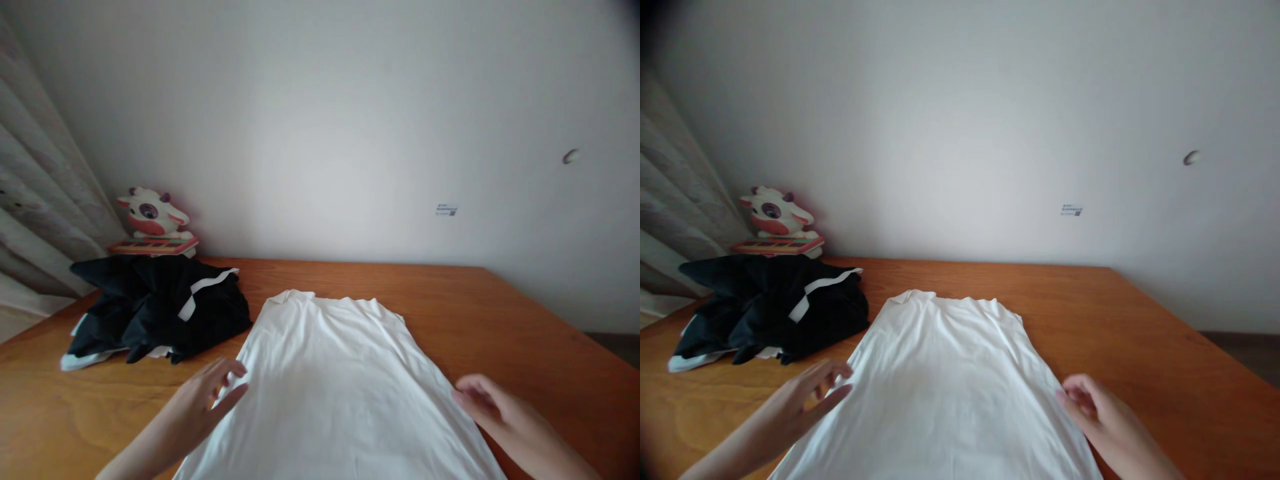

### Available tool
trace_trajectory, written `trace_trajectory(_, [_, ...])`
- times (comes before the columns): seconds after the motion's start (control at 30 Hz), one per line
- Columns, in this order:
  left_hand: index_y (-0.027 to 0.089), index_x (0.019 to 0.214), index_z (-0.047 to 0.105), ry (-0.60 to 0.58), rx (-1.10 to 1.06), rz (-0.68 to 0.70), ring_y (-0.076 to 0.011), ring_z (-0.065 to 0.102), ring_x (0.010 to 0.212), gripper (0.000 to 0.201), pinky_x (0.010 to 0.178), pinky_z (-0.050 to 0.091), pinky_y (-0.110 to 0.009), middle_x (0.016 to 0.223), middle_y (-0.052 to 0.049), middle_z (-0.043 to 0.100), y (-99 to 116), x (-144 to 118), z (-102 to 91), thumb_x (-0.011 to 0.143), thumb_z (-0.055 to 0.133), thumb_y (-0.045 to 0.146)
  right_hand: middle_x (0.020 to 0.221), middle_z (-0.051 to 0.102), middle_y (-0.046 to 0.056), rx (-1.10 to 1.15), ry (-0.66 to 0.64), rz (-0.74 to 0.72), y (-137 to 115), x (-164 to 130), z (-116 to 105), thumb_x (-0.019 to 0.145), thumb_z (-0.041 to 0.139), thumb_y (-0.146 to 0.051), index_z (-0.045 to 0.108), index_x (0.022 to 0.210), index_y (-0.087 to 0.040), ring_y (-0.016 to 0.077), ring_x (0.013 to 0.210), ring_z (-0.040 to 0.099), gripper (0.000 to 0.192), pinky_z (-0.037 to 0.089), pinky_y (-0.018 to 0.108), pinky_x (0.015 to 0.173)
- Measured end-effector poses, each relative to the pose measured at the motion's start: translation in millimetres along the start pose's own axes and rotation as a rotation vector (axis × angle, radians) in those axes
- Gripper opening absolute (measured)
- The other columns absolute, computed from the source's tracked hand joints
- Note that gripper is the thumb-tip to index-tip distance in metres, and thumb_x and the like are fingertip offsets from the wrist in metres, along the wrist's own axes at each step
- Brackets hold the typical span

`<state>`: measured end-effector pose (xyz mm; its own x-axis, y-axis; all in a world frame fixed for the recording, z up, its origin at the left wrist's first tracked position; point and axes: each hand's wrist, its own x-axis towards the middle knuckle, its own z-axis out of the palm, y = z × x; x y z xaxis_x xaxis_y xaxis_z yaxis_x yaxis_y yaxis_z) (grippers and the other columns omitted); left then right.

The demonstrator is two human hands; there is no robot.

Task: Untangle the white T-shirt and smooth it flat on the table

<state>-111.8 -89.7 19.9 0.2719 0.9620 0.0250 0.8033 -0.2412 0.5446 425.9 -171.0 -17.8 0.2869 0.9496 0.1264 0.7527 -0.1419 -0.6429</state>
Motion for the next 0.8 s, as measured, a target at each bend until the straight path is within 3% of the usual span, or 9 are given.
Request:
trace_trajectory(0.13, [0.024, 0.120, 0.065, -0.045, 0.043, 0.345, -0.0254, 0.064, 0.123, 0.028, 0.109, 0.051, -0.042, 0.129, -0.009, 0.068, 82, 62, 46.5, 0.101, 0.048, 0.036, 0.101, 0.077, 0.013, 0.020, 0.045, -0.055, -57, 79, 44, 0.087, 0.050, -0.049, 0.068, 0.094, -0.023, 0.0260, 0.092, 0.073, 0.032, 0.056, 0.037, 0.088])
trace_trajectory(0.2, [0.019, 0.130, 0.060, -0.059, 0.096, 0.372, -0.0280, 0.059, 0.131, 0.034, 0.113, 0.047, -0.046, 0.142, -0.014, 0.062, 107, 91, 77.2, 0.101, 0.049, 0.032, 0.106, 0.076, 0.015, -0.098, 0.105, 0.003, -74, 112, 68, 0.090, 0.051, -0.038, 0.069, 0.103, -0.018, 0.0261, 0.100, 0.072, 0.030, 0.053, 0.037, 0.093])
trace_trajectory(0.27, [0.014, 0.138, 0.055, -0.057, 0.147, 0.266, -0.0314, 0.054, 0.138, 0.040, 0.115, 0.046, -0.048, 0.151, -0.019, 0.053, 118, 118, 104.0, 0.102, 0.047, 0.031, 0.116, 0.073, 0.020, -0.199, 0.182, 0.080, -86, 132, 90, 0.092, 0.054, -0.036, 0.070, 0.112, -0.014, 0.0295, 0.111, 0.068, 0.034, 0.050, 0.040, 0.098])
trace_trajectory(0.37, [0.010, 0.141, 0.052, 0.043, 0.194, 0.121, -0.0339, 0.045, 0.146, 0.044, 0.121, 0.038, -0.051, 0.157, -0.021, 0.048, 111, 146, 128.3, 0.103, 0.045, 0.029, 0.121, 0.068, 0.025, -0.303, 0.221, 0.167, -93, 141, 114, 0.092, 0.061, -0.048, 0.071, 0.117, -0.012, 0.0381, 0.116, 0.064, 0.045, 0.049, 0.047, 0.093])
trace_trajectory(0.47, [0.012, 0.142, 0.051, 0.128, 0.165, 0.151, -0.0319, 0.045, 0.147, 0.045, 0.122, 0.037, -0.049, 0.157, -0.019, 0.048, 88, 158, 133.4, 0.101, 0.048, 0.032, 0.117, 0.070, 0.019, -0.390, 0.219, 0.148, -87, 139, 126, 0.095, 0.059, -0.046, 0.074, 0.110, -0.019, 0.0361, 0.112, 0.064, 0.034, 0.047, 0.044, 0.088])
trace_trajectory(0.6, [0.013, 0.136, 0.055, 0.187, 0.190, 0.136, -0.0304, 0.049, 0.144, 0.042, 0.119, 0.041, -0.046, 0.154, -0.018, 0.051, 55, 166, 122.7, 0.098, 0.053, 0.031, 0.102, 0.075, 0.013, -0.241, 0.239, 0.066, -66, 145, 125, 0.099, 0.053, -0.037, 0.070, 0.099, -0.018, 0.0266, 0.094, 0.068, 0.026, 0.044, 0.034, 0.079])
trace_trajectory(0.7, [0.012, 0.130, 0.060, 0.208, 0.284, 0.046, -0.0311, 0.049, 0.144, 0.039, 0.120, 0.039, -0.045, 0.151, -0.019, 0.055, 37, 174, 110.0, 0.098, 0.053, 0.032, 0.097, 0.076, 0.013, -0.134, 0.379, 0.062, -55, 151, 121, 0.100, 0.050, -0.039, 0.066, 0.099, -0.018, 0.0252, 0.086, 0.067, 0.027, 0.041, 0.032, 0.074])
trace_trajectory(0.8, [0.014, 0.135, 0.059, 0.214, 0.373, -0.014, -0.0326, 0.044, 0.147, 0.044, 0.123, 0.032, -0.053, 0.156, -0.018, 0.051, 24, 183, 97.0, 0.100, 0.050, 0.039, 0.099, 0.075, 0.014, -0.124, 0.520, 0.058, -53, 151, 117, 0.102, 0.047, -0.040, 0.063, 0.101, -0.017, 0.0260, 0.088, 0.067, 0.027, 0.040, 0.032, 0.074])
